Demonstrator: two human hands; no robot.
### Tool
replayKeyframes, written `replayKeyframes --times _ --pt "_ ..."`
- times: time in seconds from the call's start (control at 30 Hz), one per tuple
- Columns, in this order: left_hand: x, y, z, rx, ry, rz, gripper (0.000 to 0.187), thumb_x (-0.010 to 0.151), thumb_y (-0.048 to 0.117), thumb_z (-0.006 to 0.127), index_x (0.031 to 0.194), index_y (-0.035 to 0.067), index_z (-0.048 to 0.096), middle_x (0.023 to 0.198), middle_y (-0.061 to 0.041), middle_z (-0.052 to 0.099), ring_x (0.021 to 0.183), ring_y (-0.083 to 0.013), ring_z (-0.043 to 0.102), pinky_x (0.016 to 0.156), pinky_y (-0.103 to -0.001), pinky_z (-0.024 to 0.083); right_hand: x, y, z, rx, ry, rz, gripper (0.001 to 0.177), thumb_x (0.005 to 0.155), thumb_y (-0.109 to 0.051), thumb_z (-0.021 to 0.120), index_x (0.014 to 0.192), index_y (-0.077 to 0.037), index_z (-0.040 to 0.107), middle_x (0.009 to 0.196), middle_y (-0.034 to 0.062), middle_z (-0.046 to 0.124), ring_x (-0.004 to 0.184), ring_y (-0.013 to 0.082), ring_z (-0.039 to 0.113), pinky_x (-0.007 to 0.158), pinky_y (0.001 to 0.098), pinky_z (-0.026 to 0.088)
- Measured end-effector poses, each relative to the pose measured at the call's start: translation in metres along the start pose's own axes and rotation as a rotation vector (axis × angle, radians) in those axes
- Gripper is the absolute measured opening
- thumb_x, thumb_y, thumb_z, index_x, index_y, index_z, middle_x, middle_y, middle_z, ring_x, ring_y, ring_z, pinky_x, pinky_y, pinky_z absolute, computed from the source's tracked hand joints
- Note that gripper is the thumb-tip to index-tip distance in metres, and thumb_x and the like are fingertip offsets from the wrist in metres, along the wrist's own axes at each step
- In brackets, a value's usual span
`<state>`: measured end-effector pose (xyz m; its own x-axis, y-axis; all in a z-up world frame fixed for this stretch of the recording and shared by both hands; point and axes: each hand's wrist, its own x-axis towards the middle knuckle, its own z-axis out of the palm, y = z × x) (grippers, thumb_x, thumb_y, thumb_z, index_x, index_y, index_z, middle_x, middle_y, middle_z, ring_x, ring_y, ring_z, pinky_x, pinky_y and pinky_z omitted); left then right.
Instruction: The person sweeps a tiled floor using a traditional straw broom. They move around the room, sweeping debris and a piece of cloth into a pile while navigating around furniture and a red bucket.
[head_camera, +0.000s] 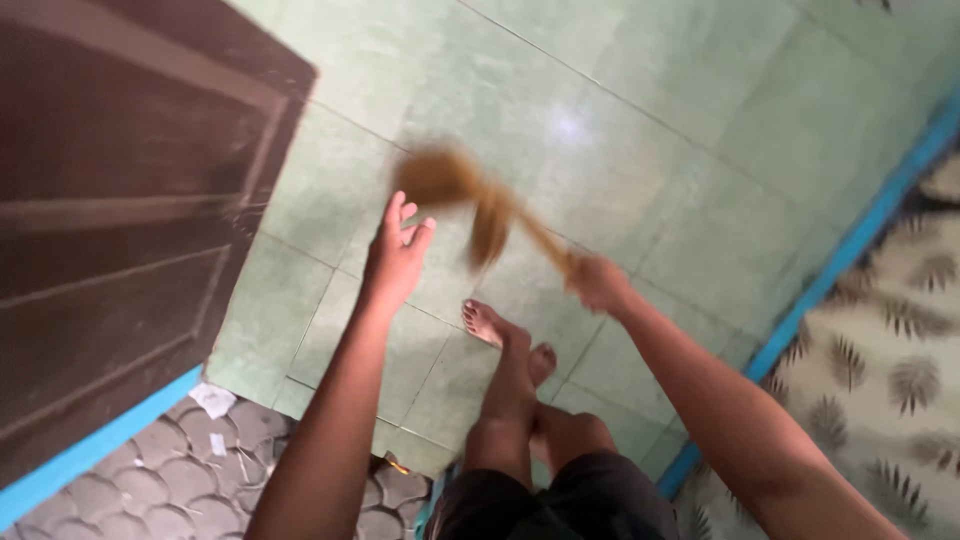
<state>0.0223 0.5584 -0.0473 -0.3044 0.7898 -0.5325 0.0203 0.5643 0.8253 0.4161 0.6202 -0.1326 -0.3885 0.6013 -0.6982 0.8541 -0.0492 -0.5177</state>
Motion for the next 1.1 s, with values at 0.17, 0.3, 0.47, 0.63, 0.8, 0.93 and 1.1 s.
replayKeyframes --times 0.17,0.3,0.47,0.63,0.8,0.93,1.1 --pt "-0.001 0.022 0.058 0.153 -0.118 0.006 0.072 0.098 0.035 0.064 0.157 0.007 0.031 0.147 -0.014 0.058 0.117 -0.0247 0.069 0.092 -0.035 0.055 -0.052 -0.011 -0.052 0.393 0.324 0.319 0.058 0.097 -0.021 0.062 0.152 -0.023 0.040 0.077 0.0035 0.058 0.059 0.0131 0.053 0.049 0.0299 0.045" --pt "-0.016 0.061 0.111 0.120 -0.191 0.084 0.071 0.099 0.036 0.063 0.157 0.007 0.032 0.147 -0.013 0.059 0.118 -0.0239 0.070 0.093 -0.034 0.055 -0.187 -0.048 -0.103 0.966 0.377 0.153 0.078 0.098 -0.010 0.058 0.167 -0.026 0.025 0.075 -0.0015 0.046 0.057 0.0098 0.044 0.046 0.0261 0.039" --pt "-0.045 0.099 0.168 0.151 -0.319 0.164 0.072 0.100 0.037 0.061 0.157 0.007 0.030 0.152 -0.013 0.054 0.123 -0.0235 0.066 0.096 -0.034 0.054 -0.298 -0.030 -0.090 1.156 0.657 0.376 0.070 0.096 -0.006 0.054 0.160 -0.025 0.031 0.075 -0.0014 0.049 0.056 0.0091 0.048 0.045 0.0250 0.041" --pt "-0.065 0.114 0.203 0.233 -0.430 0.152 0.071 0.100 0.038 0.061 0.157 0.009 0.031 0.151 -0.011 0.055 0.122 -0.0223 0.065 0.096 -0.035 0.053 -0.359 0.028 -0.001 1.191 0.974 0.634 0.050 0.096 -0.003 0.054 0.142 -0.020 0.043 0.071 0.0008 0.045 0.051 0.0111 0.044 0.041 0.0271 0.038" --pt "-0.055 0.102 0.197 0.333 -0.514 0.195 0.070 0.099 0.038 0.062 0.156 0.008 0.034 0.146 -0.010 0.060 0.115 -0.0222 0.068 0.096 -0.035 0.053 -0.353 0.122 0.089 1.478 1.092 0.796 0.025 0.094 0.005 0.050 0.113 -0.012 0.051 0.067 0.0010 0.044 0.046 0.0147 0.042 0.037 0.0302 0.034" --pt "-0.042 0.089 0.184 0.438 -0.588 0.219 0.071 0.098 0.037 0.063 0.157 0.008 0.034 0.146 -0.009 0.061 0.108 -0.0229 0.068 0.094 -0.035 0.053 -0.290 0.139 0.090 1.803 0.740 0.524 0.016 0.099 -0.007 0.056 0.112 -0.016 0.056 0.064 -0.0037 0.040 0.044 0.0088 0.036 0.035 0.0260 0.028" --pt "-0.026 0.091 0.187 0.499 -0.670 0.259 0.072 0.098 0.036 0.063 0.157 0.007 0.033 0.146 -0.009 0.061 0.105 -0.0229 0.070 0.094 -0.035 0.053 -0.224 0.031 0.064 1.829 0.601 0.360 0.067 0.092 -0.004 0.057 0.153 -0.023 0.038 0.064 -0.0015 0.046 0.046 0.0071 0.039 0.036 0.0215 0.031"
